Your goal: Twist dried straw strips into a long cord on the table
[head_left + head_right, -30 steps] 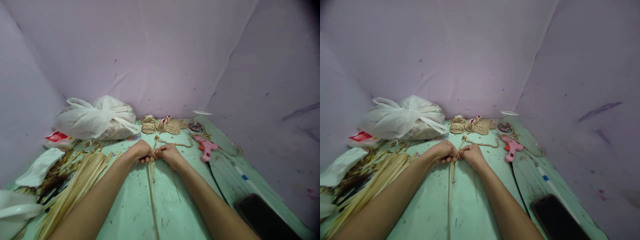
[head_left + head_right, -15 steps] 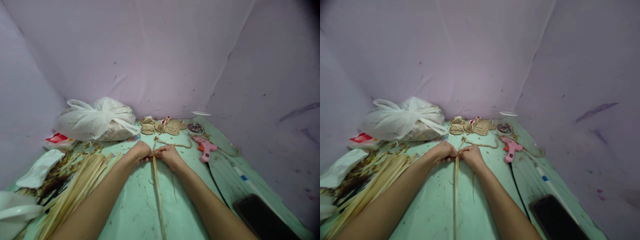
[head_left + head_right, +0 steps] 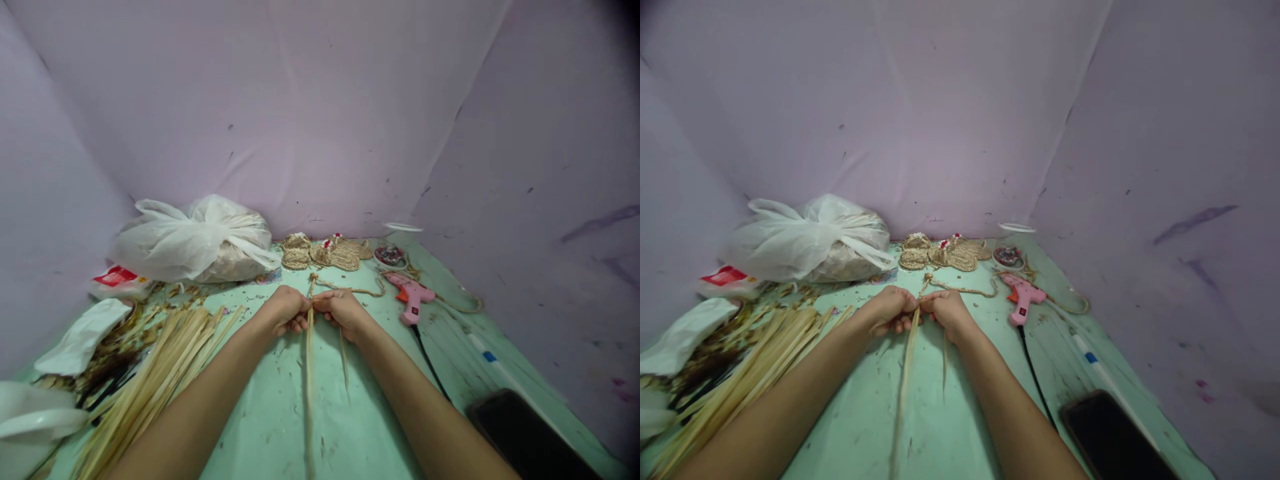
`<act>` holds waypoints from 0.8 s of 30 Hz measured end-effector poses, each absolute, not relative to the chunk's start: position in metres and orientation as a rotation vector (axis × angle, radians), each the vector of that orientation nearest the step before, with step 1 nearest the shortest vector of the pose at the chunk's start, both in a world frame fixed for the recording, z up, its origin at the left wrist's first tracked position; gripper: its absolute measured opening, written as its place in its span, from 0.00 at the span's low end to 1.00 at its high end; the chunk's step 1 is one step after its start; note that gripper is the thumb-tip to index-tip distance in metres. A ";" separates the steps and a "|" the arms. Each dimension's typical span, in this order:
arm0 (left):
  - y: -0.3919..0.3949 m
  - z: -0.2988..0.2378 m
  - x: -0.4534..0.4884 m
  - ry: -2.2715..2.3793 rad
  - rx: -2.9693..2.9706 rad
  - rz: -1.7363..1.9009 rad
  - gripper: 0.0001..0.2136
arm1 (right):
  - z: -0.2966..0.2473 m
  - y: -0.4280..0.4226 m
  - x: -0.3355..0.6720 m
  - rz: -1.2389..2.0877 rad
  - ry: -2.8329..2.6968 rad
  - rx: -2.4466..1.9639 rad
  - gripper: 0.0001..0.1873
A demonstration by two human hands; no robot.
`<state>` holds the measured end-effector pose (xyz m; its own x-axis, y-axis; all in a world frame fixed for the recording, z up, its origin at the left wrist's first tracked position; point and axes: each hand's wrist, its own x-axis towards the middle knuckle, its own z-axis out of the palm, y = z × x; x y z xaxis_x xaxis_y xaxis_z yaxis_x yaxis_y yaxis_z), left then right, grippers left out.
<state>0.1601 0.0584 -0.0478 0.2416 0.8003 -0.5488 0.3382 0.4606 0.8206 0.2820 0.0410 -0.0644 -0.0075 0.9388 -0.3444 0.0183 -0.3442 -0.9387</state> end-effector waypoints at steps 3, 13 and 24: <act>0.058 -0.049 0.161 1.313 1.081 0.426 0.04 | -0.064 0.041 0.282 1.467 -1.041 -1.474 0.02; 0.055 -0.051 0.162 1.307 1.107 0.453 0.06 | -0.065 0.041 0.283 1.464 -1.042 -1.447 0.03; 0.055 -0.048 0.161 1.385 1.147 0.478 0.02 | -0.064 0.040 0.288 1.606 -1.091 -1.290 0.08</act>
<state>0.1611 0.0552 -0.0479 0.2030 0.8361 -0.5096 0.3434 0.4266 0.8367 0.2876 0.0401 -0.0641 -0.1713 0.9368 -0.3049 -0.0617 -0.3191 -0.9457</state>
